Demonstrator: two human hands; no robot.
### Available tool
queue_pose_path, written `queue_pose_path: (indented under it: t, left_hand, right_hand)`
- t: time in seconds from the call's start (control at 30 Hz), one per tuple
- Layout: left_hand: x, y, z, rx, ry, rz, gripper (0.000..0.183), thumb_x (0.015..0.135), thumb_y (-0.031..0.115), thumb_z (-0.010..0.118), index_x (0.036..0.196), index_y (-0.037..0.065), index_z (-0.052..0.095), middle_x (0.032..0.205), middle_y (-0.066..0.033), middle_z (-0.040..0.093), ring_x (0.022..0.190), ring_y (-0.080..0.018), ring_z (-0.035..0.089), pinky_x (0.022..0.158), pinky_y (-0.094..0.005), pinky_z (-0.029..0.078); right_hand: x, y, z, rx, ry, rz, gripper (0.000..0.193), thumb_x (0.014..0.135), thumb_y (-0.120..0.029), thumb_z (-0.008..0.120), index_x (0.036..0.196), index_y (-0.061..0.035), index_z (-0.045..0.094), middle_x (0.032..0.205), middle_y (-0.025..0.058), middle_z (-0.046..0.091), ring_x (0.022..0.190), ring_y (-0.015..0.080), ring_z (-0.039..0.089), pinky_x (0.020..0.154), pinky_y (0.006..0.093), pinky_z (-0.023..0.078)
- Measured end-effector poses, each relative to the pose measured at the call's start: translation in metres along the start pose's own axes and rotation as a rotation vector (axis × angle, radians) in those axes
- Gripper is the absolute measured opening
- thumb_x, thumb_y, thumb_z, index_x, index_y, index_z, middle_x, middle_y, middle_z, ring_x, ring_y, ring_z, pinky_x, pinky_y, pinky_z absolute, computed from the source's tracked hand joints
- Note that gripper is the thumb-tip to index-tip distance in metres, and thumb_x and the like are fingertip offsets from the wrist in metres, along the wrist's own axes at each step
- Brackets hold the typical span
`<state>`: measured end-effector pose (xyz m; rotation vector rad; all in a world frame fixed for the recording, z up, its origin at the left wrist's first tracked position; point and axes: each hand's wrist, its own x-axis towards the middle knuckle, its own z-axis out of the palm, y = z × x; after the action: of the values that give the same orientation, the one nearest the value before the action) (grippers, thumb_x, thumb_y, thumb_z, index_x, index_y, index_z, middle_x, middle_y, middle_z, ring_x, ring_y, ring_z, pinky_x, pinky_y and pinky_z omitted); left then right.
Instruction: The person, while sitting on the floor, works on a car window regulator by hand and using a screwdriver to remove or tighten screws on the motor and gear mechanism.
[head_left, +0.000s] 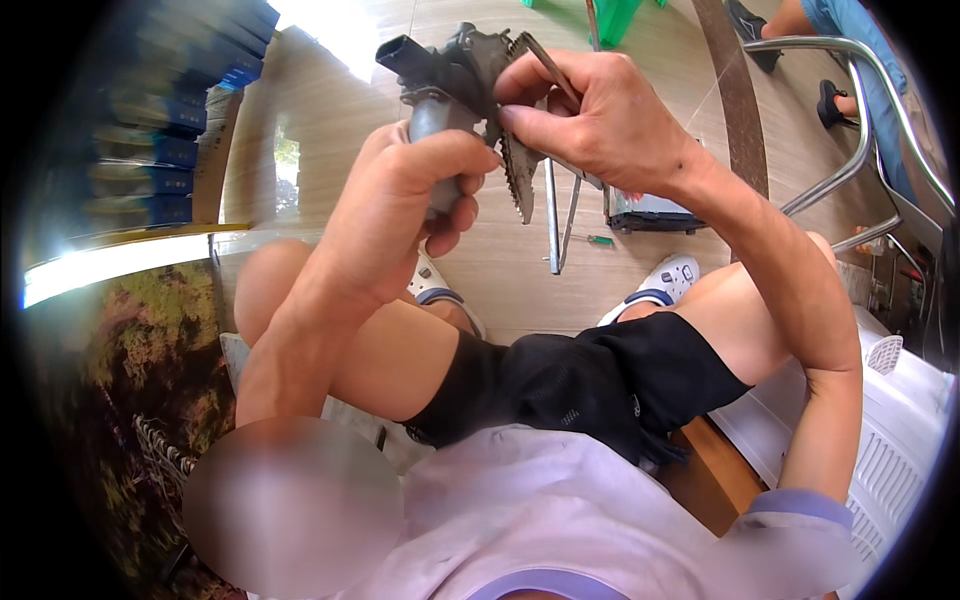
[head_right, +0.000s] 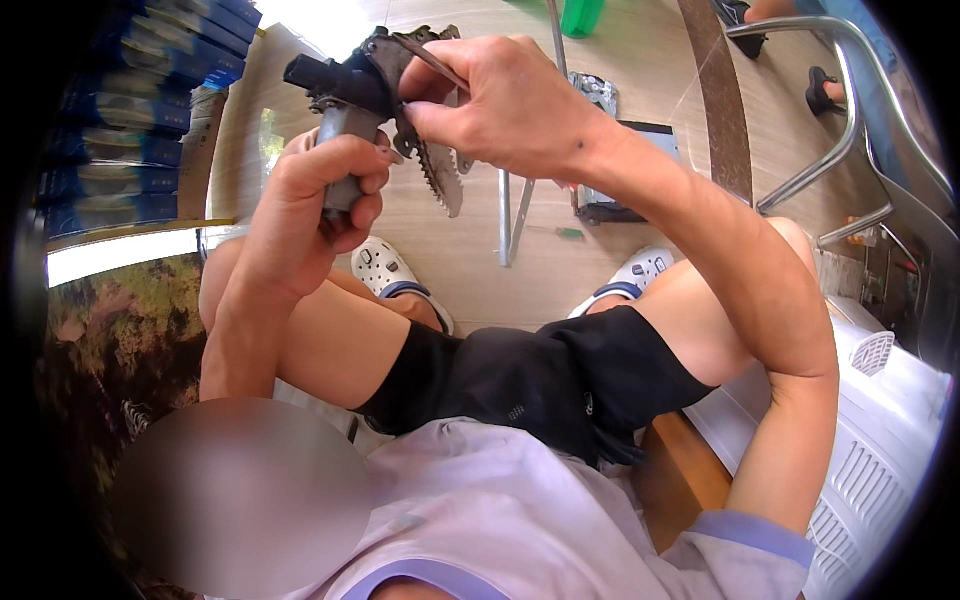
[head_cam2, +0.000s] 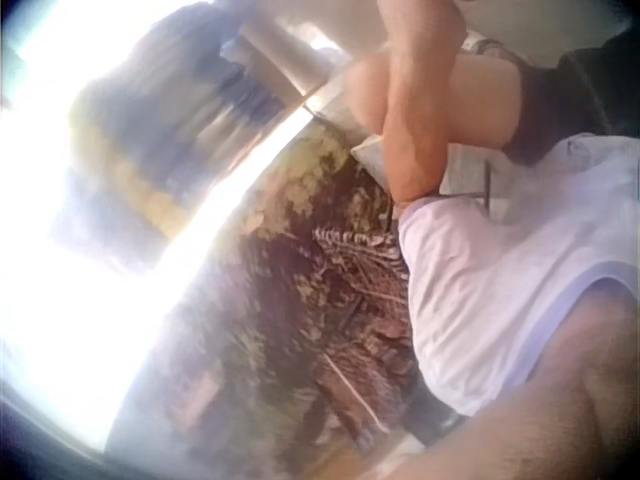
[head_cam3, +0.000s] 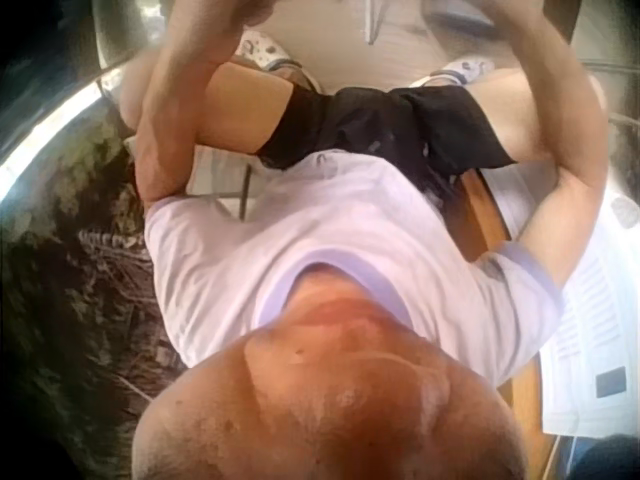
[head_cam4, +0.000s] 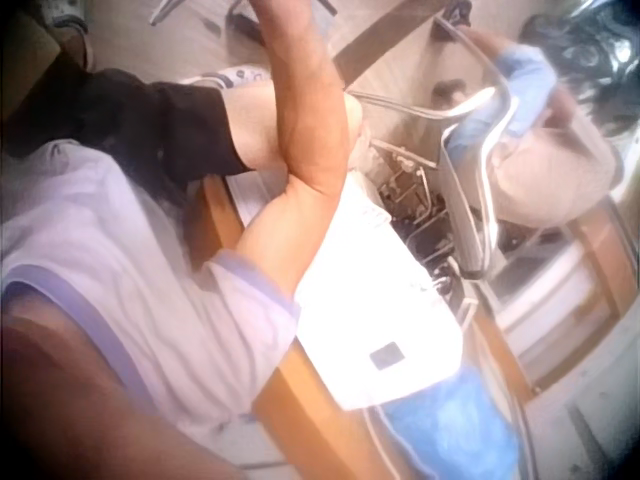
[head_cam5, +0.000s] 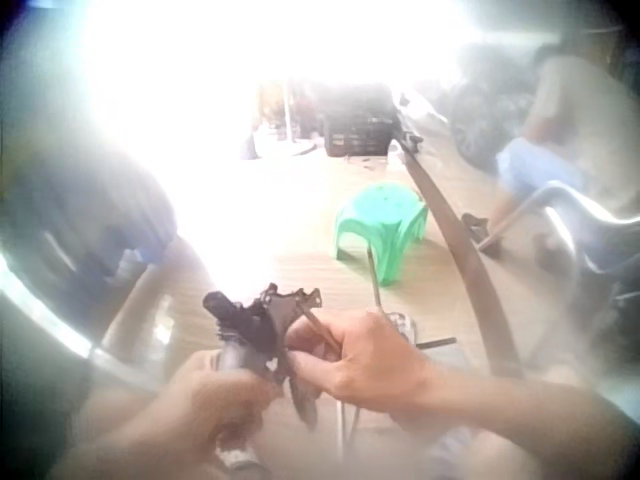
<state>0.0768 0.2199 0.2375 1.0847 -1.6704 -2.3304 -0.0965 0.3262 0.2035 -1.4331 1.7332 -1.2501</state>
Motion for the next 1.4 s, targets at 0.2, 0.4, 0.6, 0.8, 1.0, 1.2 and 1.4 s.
queue_pose_path:
  t: [0.2,0.4,0.6,0.8,1.0,1.2,1.4]
  left_hand:
    - [0.000,-0.001,0.003,0.001,0.017,-0.004,0.014,0.081,0.017,0.066,0.076,0.007,0.057,0.069,-0.0002,0.054,0.050,-0.0088,0.051,0.040,-0.0240,0.032]
    - [-0.001,-0.003,-0.001,-0.005,0.028,-0.009,0.013,0.083,0.016,0.063,0.087,0.005,0.059,0.070,0.0008,0.053,0.053,-0.0061,0.049,0.038,-0.0212,0.030]
    - [-0.002,-0.010,-0.013,-0.032,0.018,-0.052,0.014,0.084,0.017,0.063,0.088,0.005,0.058,0.070,0.0002,0.052,0.053,-0.0064,0.049,0.038,-0.0209,0.029]
    - [-0.006,-0.014,-0.018,-0.071,0.092,-0.063,0.012,0.085,0.016,0.063,0.088,0.006,0.058,0.071,0.0006,0.053,0.054,-0.0059,0.051,0.039,-0.0201,0.030]
    - [-0.004,-0.016,-0.016,-0.080,0.017,-0.036,0.014,0.085,0.019,0.064,0.088,0.007,0.058,0.071,0.0015,0.054,0.055,-0.0051,0.052,0.039,-0.0198,0.032]
    - [-0.005,-0.014,-0.016,-0.046,-0.001,-0.031,0.014,0.086,0.019,0.063,0.088,0.006,0.057,0.072,0.0015,0.053,0.055,-0.0049,0.052,0.039,-0.0195,0.032]
    - [-0.004,-0.012,-0.013,-0.032,0.046,-0.046,0.014,0.087,0.018,0.063,0.089,0.005,0.057,0.072,0.0015,0.053,0.055,-0.0050,0.050,0.040,-0.0200,0.031]
  right_hand:
    - [0.001,0.008,-0.002,-0.203,0.048,-0.214,0.012,0.085,-0.008,0.069,0.095,-0.0010,0.068,0.068,-0.0053,0.058,0.057,0.0013,0.044,0.049,0.0215,0.034]
    - [-0.002,0.020,-0.018,-0.100,0.073,-0.018,0.014,0.088,-0.011,0.069,0.098,-0.0017,0.068,0.073,-0.0037,0.062,0.058,0.0016,0.047,0.050,0.0199,0.037]
    - [-0.026,0.127,-0.080,-0.239,0.239,0.470,0.022,0.082,-0.020,0.066,0.089,0.0007,0.070,0.076,0.0068,0.068,0.071,0.0140,0.063,0.063,0.0306,0.050]
    - [-0.098,0.235,-0.079,-0.506,-0.056,0.910,0.023,0.077,-0.016,0.071,0.095,-0.0026,0.073,0.084,0.0130,0.073,0.082,0.0244,0.071,0.078,0.0359,0.054]
    - [-0.125,0.266,-0.068,-0.485,-0.015,0.775,0.025,0.076,-0.015,0.070,0.096,-0.0013,0.072,0.094,0.0180,0.073,0.093,0.0286,0.070,0.085,0.0379,0.053]
    - [-0.119,0.266,-0.065,-0.550,-0.075,0.696,0.024,0.074,-0.011,0.070,0.096,0.0006,0.071,0.092,0.0192,0.072,0.091,0.0304,0.070,0.082,0.0385,0.054]
    - [-0.122,0.273,-0.071,-0.529,-0.115,0.692,0.025,0.073,-0.011,0.071,0.096,0.0004,0.070,0.091,0.0187,0.072,0.089,0.0315,0.070,0.081,0.0389,0.054]
